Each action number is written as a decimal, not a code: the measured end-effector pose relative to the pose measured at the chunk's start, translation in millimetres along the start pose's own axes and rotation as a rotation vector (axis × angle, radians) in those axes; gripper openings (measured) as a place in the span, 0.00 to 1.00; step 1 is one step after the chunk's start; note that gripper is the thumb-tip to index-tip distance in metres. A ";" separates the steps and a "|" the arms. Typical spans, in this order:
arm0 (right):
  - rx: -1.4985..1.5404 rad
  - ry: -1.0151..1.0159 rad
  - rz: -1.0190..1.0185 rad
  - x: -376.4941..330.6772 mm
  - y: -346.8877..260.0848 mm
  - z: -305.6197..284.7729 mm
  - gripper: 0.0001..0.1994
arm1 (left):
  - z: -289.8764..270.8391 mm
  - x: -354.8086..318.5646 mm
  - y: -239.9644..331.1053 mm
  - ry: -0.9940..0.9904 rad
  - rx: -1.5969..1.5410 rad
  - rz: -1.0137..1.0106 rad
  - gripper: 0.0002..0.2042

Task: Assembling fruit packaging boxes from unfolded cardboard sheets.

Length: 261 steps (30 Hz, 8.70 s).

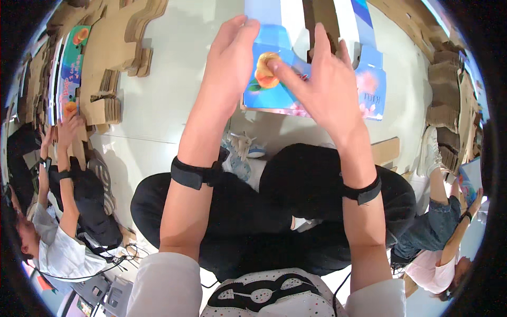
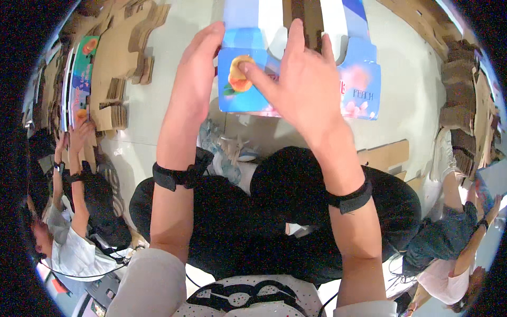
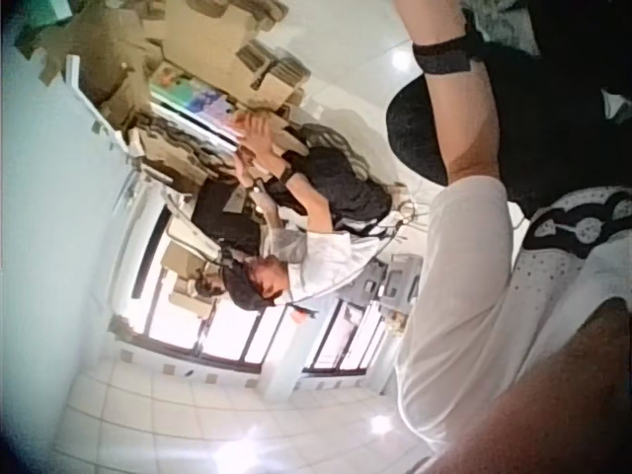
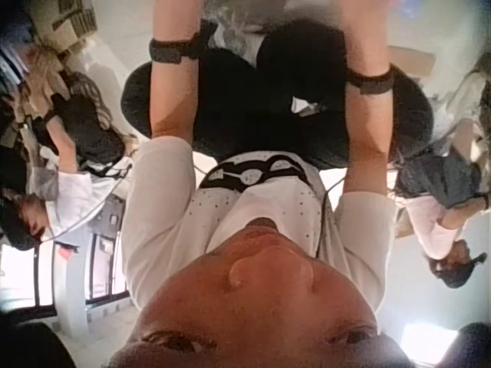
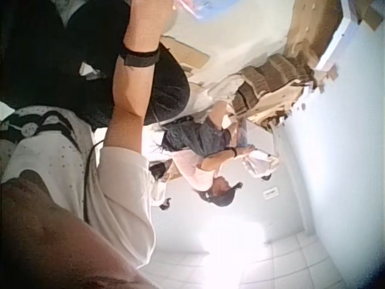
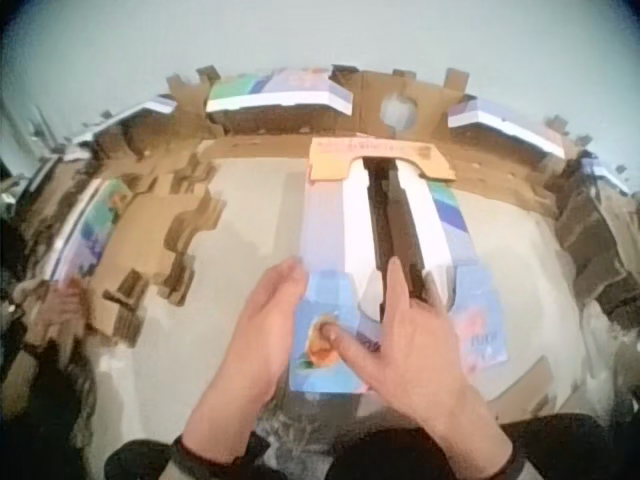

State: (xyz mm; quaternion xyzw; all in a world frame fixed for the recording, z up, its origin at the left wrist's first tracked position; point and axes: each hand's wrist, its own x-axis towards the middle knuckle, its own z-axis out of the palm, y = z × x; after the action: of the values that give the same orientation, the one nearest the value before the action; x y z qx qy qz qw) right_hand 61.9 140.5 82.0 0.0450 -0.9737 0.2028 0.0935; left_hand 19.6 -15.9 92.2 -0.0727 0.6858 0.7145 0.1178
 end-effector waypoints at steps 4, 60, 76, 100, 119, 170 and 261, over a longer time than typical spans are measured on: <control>0.157 0.085 0.056 4.7 -3.5 -7.2 0.51 | -3.5 1.9 -5.6 0.014 0.055 0.040 0.26; -0.058 -0.053 -0.028 -1.4 9.1 -13.9 0.57 | -21.4 0.3 -0.7 -0.189 0.369 0.046 0.33; -0.053 -0.118 -0.079 7.0 13.2 -52.1 0.47 | -10.4 8.5 -15.3 0.047 0.274 -0.015 0.41; -0.107 -0.171 0.625 -6.0 93.2 -70.8 0.50 | 16.6 -8.4 -44.2 -0.538 0.324 -0.047 0.31; -0.025 0.148 0.290 -4.5 96.8 -100.8 0.48 | 29.4 -43.8 2.8 -0.098 0.312 0.028 0.37; 0.424 0.046 0.367 11.2 63.7 -70.4 0.42 | -26.7 2.3 30.1 0.036 -0.489 -0.014 0.27; 1.394 0.686 0.698 8.8 66.5 -30.7 0.09 | -21.4 -7.0 -32.3 0.253 0.794 0.813 0.17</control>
State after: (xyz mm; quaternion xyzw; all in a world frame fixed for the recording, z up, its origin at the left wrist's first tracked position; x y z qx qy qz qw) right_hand 50.0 213.3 85.7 -0.2743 -0.5024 0.7755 0.2664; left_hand 33.8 -36.7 62.0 0.1612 0.8828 0.3762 -0.2305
